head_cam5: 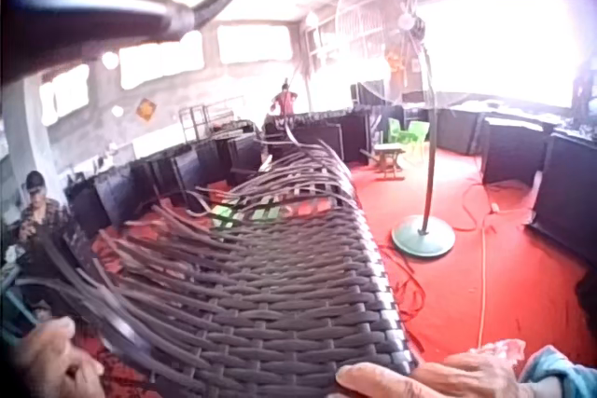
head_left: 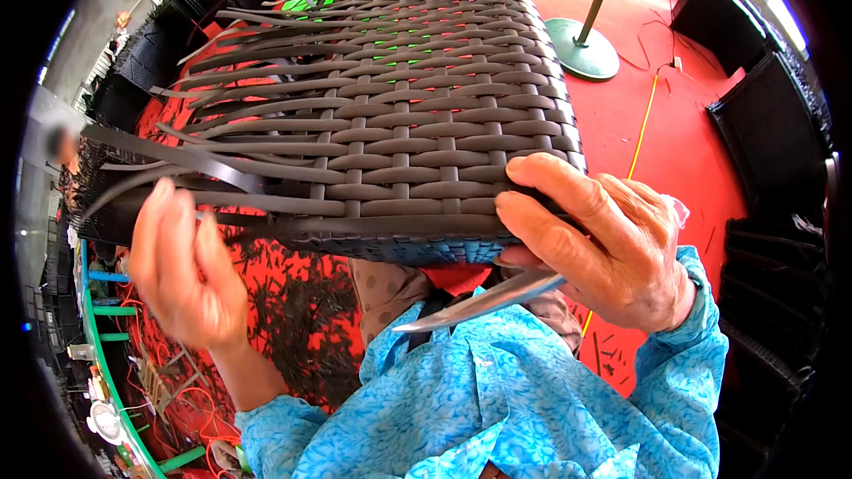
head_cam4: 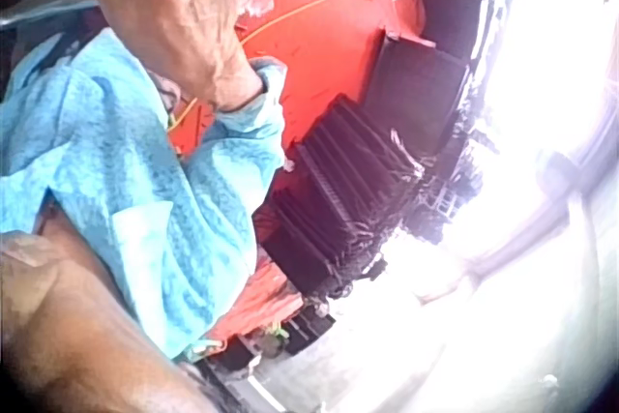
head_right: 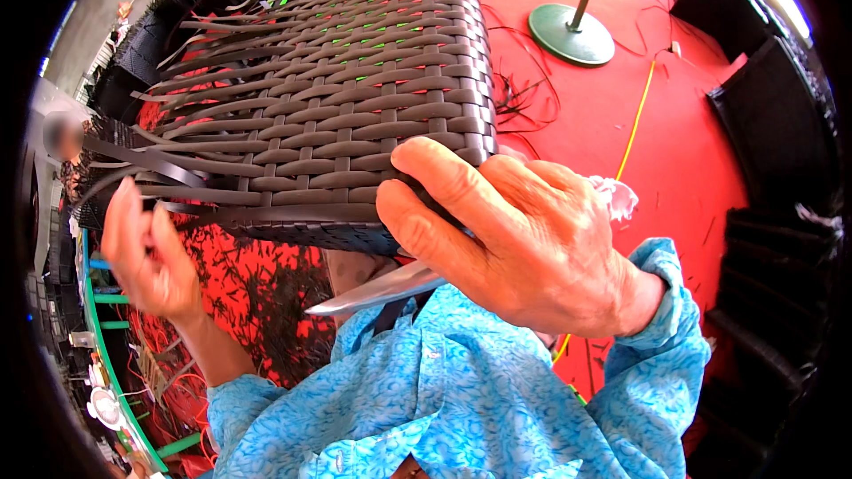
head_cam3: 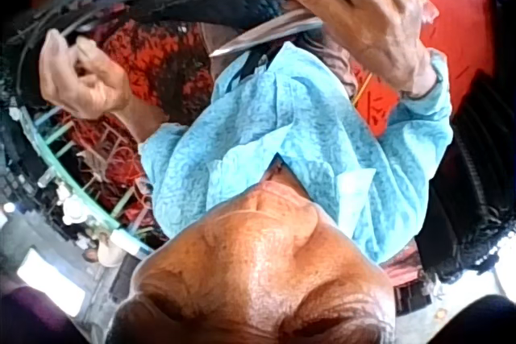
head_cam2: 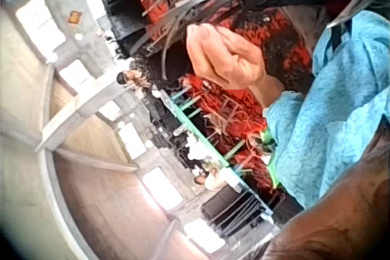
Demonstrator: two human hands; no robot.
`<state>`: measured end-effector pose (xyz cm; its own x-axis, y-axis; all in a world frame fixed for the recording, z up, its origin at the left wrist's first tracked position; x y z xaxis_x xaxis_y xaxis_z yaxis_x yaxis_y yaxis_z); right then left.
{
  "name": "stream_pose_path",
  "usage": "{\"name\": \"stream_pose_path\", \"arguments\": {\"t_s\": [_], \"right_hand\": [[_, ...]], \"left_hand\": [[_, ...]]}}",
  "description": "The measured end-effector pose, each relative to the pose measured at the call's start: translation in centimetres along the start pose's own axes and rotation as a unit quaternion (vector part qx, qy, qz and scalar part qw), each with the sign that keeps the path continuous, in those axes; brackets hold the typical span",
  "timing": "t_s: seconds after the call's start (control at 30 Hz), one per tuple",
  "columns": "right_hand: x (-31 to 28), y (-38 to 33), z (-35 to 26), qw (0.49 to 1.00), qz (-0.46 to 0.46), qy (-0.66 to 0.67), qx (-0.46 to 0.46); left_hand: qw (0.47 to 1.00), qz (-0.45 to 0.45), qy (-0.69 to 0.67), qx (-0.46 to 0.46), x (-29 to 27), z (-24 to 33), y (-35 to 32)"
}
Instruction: The person weaves synthetic rattan strips into a chair frame using a flat metal tool, turns the chair, and weaves additional strips along the frame by hand.
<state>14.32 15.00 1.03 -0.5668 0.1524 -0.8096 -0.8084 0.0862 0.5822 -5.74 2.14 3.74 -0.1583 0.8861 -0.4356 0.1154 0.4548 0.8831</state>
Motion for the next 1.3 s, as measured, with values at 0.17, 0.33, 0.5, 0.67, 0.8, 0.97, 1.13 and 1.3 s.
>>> {"name": "stream_pose_path", "arguments": {"t_s": [0.17, 0.33, 0.5, 0.67, 0.8, 0.97, 1.13, 1.3], "right_hand": [[-0.3, -0.5, 0.1, 0.998, -0.058, 0.012, 0.024], [-2.1, -2.1, 0.6, 0.998, -0.045, 0.007, 0.037], [-1.4, -6.0, 5.8, 0.892, -0.135, 0.346, 0.257], [-1.7, -5.5, 7.8, 0.808, -0.033, 0.512, 0.290], [-1.6, -2.4, 8.3, 0.703, 0.063, 0.607, 0.364], [-1.2, 5.5, 6.0, 0.568, 0.108, 0.799, 0.167], [-0.4, 14.1, 1.2, 0.752, 0.162, 0.635, 0.069], [1.1, 17.7, -2.3, 0.789, 0.107, 0.603, 0.046]], "left_hand": [[0.988, -0.120, -0.032, 0.093, 0.7, 6.3, 1.7], [0.969, -0.195, -0.097, 0.119, 3.4, 7.8, 1.7], [0.976, -0.147, -0.033, 0.159, 1.9, 8.8, 0.7], [0.974, -0.137, -0.027, 0.181, -0.1, 10.0, -0.1], [0.968, -0.122, 0.170, 0.137, -0.8, 7.6, 1.5], [0.954, -0.078, -0.282, -0.060, -1.1, 4.5, 4.7], [0.826, -0.039, -0.552, -0.109, 2.9, 4.0, 6.7], [0.745, -0.011, -0.634, -0.207, 4.6, -0.8, 4.8]]}}
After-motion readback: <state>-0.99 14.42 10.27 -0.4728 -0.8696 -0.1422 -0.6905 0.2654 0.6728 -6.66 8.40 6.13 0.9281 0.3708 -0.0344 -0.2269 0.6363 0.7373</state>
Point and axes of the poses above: each hand's wrist, its own y-axis towards the middle knuckle, its own x-axis out of the palm, z = x × y, the point moved 9 cm from there along y, towards the middle knuckle, and after that the axes turned 5 degrees about -z, right-handed, at the moved point
